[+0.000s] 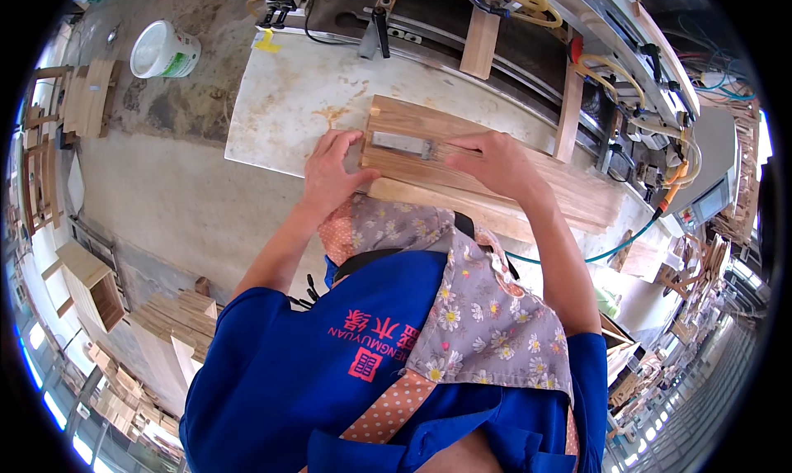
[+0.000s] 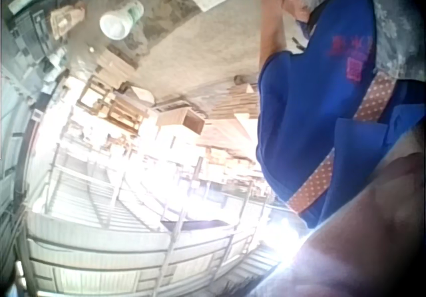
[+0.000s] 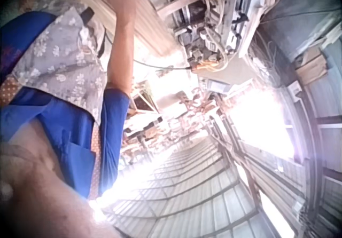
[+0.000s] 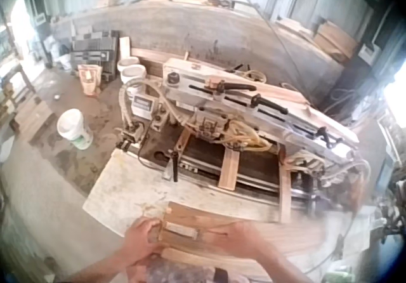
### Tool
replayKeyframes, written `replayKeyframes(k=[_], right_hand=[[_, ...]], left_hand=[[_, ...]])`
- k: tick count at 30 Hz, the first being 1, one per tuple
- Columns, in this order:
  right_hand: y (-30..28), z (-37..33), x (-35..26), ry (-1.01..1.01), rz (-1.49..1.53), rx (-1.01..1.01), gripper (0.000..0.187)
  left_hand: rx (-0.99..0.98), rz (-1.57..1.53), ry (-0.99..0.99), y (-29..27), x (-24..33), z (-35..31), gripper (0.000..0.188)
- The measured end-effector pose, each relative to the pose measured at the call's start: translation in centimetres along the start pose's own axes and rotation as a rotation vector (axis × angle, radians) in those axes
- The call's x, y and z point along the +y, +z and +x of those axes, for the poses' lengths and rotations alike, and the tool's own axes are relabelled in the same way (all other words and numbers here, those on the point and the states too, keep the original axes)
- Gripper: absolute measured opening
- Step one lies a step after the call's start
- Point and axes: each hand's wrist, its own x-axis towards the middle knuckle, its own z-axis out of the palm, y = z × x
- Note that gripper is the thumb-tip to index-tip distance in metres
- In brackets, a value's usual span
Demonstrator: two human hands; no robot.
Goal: The person feeds wood panels into a woodworking machine, operates a digital control panel, and applies a substance to the joints of the panels using a small tool.
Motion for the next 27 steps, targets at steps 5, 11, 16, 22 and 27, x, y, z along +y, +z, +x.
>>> replayKeyframes(k=[5, 11, 16, 22, 27], right_hand=[[-1.3, -0.2, 0.1, 0.066, -0.054, -0.052, 0.036], [-0.2, 0.1, 1.0, -0.037, -0.053, 0.025, 0.036], [-1.1, -1.0, 1.7, 0.014, -0.043, 0.004, 0.034], [1.3, -0.4, -0.2, -0.173, -0.195, 0.008, 0.034], [1.1, -0.8, -1.3, -0.087, -0.336, -0.046, 0.034]], left_hand=[[0.010, 0.000, 0.009, 0.1, -0.2, -0.1, 0.062], [-0.015, 0.010, -0.030, -0.2, 0.0, -0.1, 0.061], [0.014, 0.010, 0.064, 0.2, -0.9, -0.2, 0.062], [-0.021, 0.010, 0.120, -0.2, -1.3, 0.0, 0.061], [-0.042, 0.012, 0.090, -0.2, -1.4, 0.0, 0.061]])
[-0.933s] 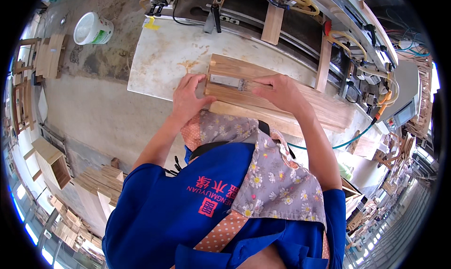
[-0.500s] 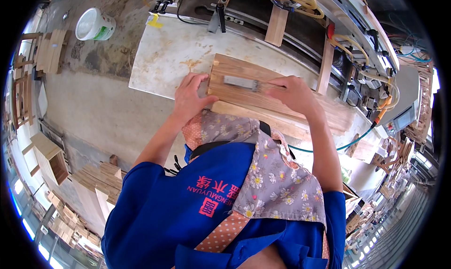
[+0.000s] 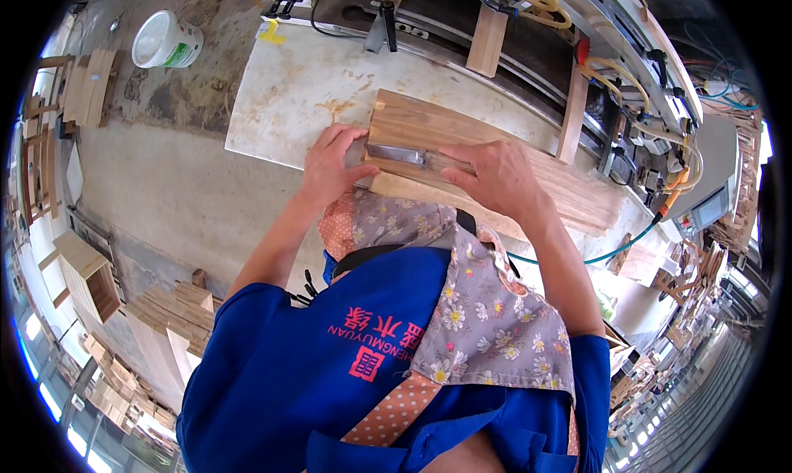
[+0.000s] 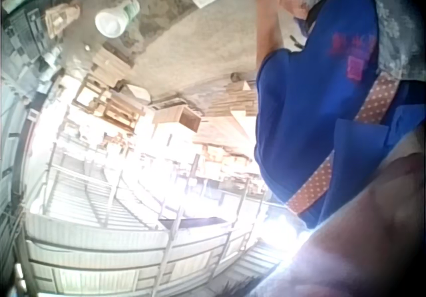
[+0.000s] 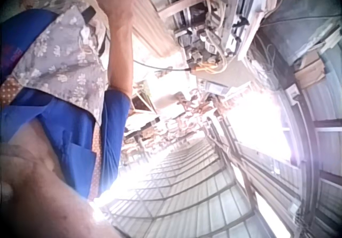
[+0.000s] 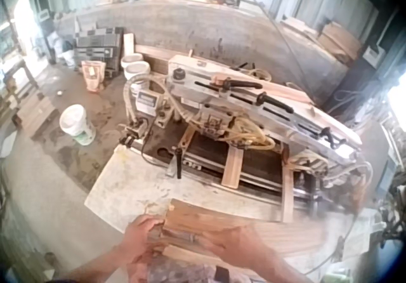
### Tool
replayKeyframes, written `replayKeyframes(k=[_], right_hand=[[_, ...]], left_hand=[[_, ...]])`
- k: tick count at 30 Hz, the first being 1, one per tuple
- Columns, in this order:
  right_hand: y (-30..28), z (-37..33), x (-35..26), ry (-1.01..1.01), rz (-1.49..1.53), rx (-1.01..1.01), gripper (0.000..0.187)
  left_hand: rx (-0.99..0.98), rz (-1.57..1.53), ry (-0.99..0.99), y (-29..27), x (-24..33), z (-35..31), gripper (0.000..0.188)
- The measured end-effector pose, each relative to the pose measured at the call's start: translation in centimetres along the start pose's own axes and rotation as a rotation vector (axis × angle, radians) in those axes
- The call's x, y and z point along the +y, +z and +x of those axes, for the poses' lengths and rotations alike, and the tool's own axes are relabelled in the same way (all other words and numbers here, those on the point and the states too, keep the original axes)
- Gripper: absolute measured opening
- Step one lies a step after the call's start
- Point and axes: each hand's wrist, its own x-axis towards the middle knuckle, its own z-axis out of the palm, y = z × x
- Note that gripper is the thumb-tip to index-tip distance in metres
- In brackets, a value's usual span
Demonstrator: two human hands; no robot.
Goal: The person feeds wood panels into a woodworking machine, operates a digital control panel, and applies a substance to the joints of the panels using a small tool.
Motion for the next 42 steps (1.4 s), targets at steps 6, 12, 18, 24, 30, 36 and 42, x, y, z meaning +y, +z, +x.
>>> replayKeyframes(k=[6, 12, 18, 24, 30, 36, 42], right_hand=[[0.1, -0.2, 1.1, 0.075, 0.209, -0.043, 0.037], [0.2, -0.1, 2.5, 0.067, 0.242, -0.054, 0.040], [-0.4, -0.8, 1.6, 0.121, 0.228, -0.036, 0.040], [0.0, -0.3, 0.7, 0.121, 0.245, -0.054, 0.041], [-0.8, -2.5, 4.5, 0.207, 0.348, -0.031, 0.039], [0.3, -5.2, 8.2, 0.346, 0.848, 0.128, 0.037], [0.2, -4.5, 7.4, 0.340, 0.765, 0.189, 0.038]], left_hand=[[0.005, -0.002, 0.002, 0.2, -0.2, -0.1, 0.060], [0.000, -0.017, -0.041, 0.2, 0.0, -0.1, 0.059], [-0.018, 0.008, -0.037, 0.0, 0.3, 0.1, 0.057], [0.016, 0.011, 0.000, 0.1, -0.1, 0.0, 0.056], [0.003, -0.067, -0.139, -0.3, 1.8, 0.1, 0.063], [-0.011, 0.161, 0.115, -0.6, 1.9, 1.1, 0.068], [0.041, 0.227, 0.271, 1.2, 3.7, 2.1, 0.067]])
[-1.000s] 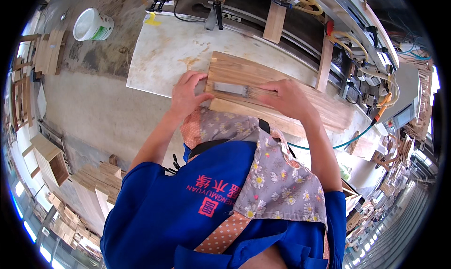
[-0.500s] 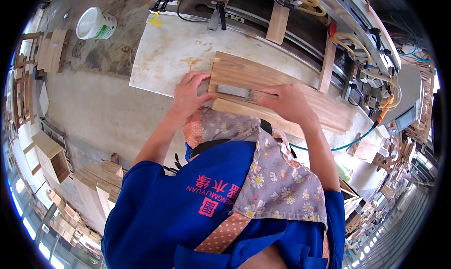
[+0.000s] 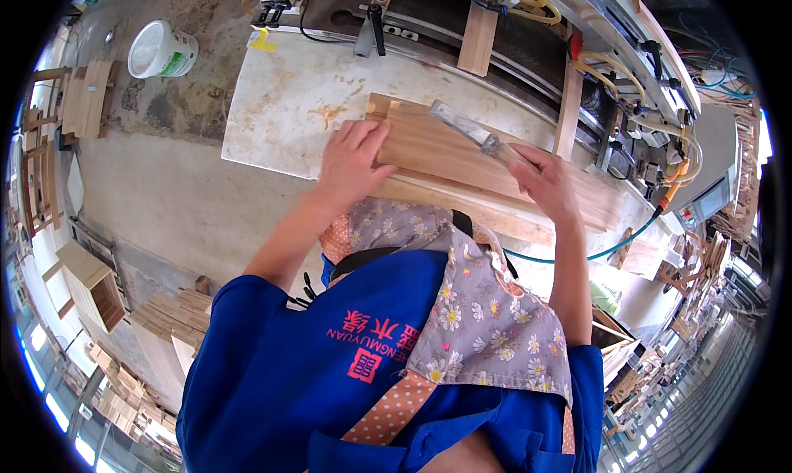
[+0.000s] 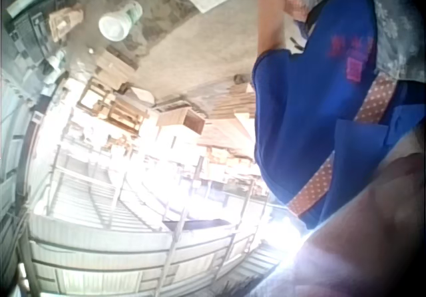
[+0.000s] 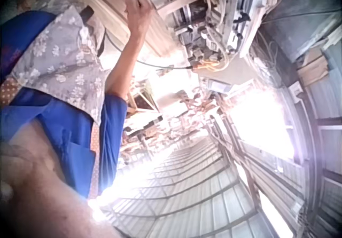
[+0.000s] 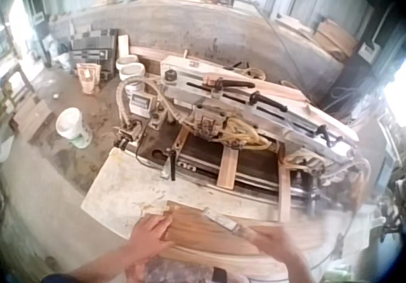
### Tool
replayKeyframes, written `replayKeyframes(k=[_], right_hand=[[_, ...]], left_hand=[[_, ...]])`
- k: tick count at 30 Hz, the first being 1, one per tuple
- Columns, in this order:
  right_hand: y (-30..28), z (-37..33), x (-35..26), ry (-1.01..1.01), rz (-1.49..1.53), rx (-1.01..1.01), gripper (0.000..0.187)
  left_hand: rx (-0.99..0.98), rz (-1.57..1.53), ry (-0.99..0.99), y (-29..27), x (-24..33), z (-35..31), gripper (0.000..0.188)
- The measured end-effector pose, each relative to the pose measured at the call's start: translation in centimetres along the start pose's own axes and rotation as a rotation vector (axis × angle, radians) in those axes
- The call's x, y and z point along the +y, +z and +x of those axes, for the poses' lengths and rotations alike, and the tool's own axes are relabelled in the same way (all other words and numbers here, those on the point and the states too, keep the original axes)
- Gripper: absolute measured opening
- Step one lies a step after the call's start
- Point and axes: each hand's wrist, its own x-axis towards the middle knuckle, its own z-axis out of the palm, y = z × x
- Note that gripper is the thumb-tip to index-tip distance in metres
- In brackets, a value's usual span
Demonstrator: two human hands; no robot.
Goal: The person feeds wood panels into a woodworking machine, operates a digital control panel, and applies a substance to the joints of the panels using a small tool.
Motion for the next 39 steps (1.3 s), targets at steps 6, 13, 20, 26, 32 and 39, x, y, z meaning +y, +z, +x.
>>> replayKeyframes(k=[6, 13, 20, 26, 32, 39], right_hand=[[2.8, 1.6, -3.7, -0.258, -0.428, 0.044, 0.037], [4.9, 4.6, -5.4, -0.505, -0.603, 0.033, 0.035], [5.5, 4.7, -6.9, -0.401, -0.720, -0.020, 0.034], [4.5, 5.6, -5.1, -0.090, -0.448, -0.184, 0.038], [5.4, 4.0, -5.3, -0.327, -0.548, -0.130, 0.035], [6.1, 3.1, -6.2, -0.317, -0.632, -0.093, 0.035]], left_hand=[[0.095, -0.088, 0.004, 1.4, 0.9, -0.8, 0.067], [0.156, -0.043, -0.233, -0.2, -1.3, -3.5, 0.057], [0.175, -0.074, -0.198, 0.3, -2.2, -4.1, 0.047], [0.185, -0.101, -0.203, 0.3, -2.2, -3.8, 0.046], [0.181, -0.152, -0.214, 0.6, -2.6, -4.0, 0.044], [0.169, -0.148, -0.201, 0.7, -2.8, -4.0, 0.043]])
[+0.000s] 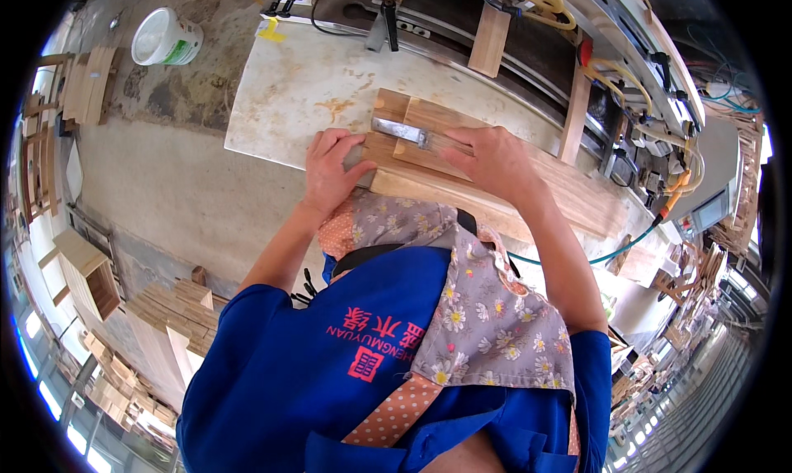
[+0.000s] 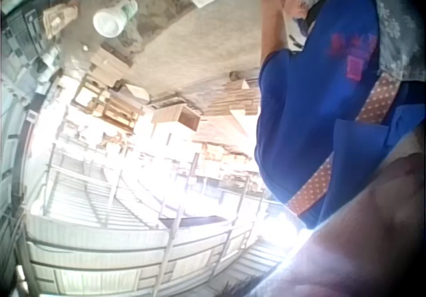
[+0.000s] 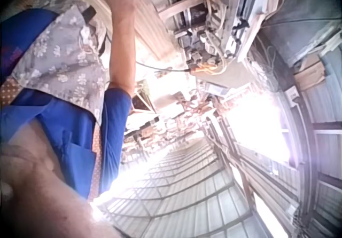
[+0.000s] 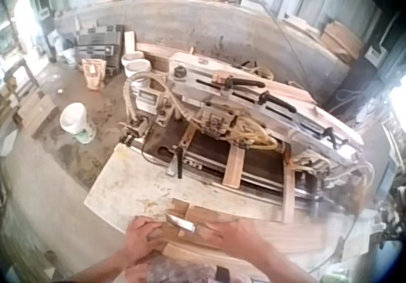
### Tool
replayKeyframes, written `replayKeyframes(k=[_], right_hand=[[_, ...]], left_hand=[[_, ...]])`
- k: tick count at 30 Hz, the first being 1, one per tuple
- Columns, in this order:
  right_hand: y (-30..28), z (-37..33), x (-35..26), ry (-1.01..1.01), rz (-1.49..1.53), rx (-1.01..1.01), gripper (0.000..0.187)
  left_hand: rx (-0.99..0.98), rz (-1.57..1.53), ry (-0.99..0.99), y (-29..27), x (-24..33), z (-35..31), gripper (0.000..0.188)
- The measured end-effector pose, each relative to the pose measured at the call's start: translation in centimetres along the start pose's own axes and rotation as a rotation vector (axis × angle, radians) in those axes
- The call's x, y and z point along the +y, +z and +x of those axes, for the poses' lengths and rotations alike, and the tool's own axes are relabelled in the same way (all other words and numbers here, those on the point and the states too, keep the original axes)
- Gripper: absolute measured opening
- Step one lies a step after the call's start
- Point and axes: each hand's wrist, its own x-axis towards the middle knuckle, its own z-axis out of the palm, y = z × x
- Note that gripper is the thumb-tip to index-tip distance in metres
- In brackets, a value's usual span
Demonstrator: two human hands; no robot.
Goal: The person feeds wood panels into a woodworking machine, operates a digital control panel, and applies a substance to the joints of the panels using a small tool.
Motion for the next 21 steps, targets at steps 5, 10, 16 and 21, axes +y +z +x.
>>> replayKeyframes(k=[5, 10, 16, 21], right_hand=[[-1.0, 0.1, 0.6, 0.096, 0.124, -0.091, 0.036], [-2.2, 0.1, -0.2, 0.096, 0.060, -0.157, 0.039], [-1.4, -0.3, 0.5, 0.103, 0.031, -0.050, 0.038], [-2.1, -0.9, -0.5, 0.021, 0.005, -0.074, 0.038]], left_hand=[[0.032, 0.011, 0.027, 0.0, 0.1, 0.1, 0.042], [0.023, 0.004, 0.024, 0.2, -0.2, -0.1, 0.043], [0.019, 0.000, 0.030, 0.1, -0.3, 0.0, 0.044], [0.027, -0.030, 0.066, -0.1, -0.9, -0.2, 0.043]])
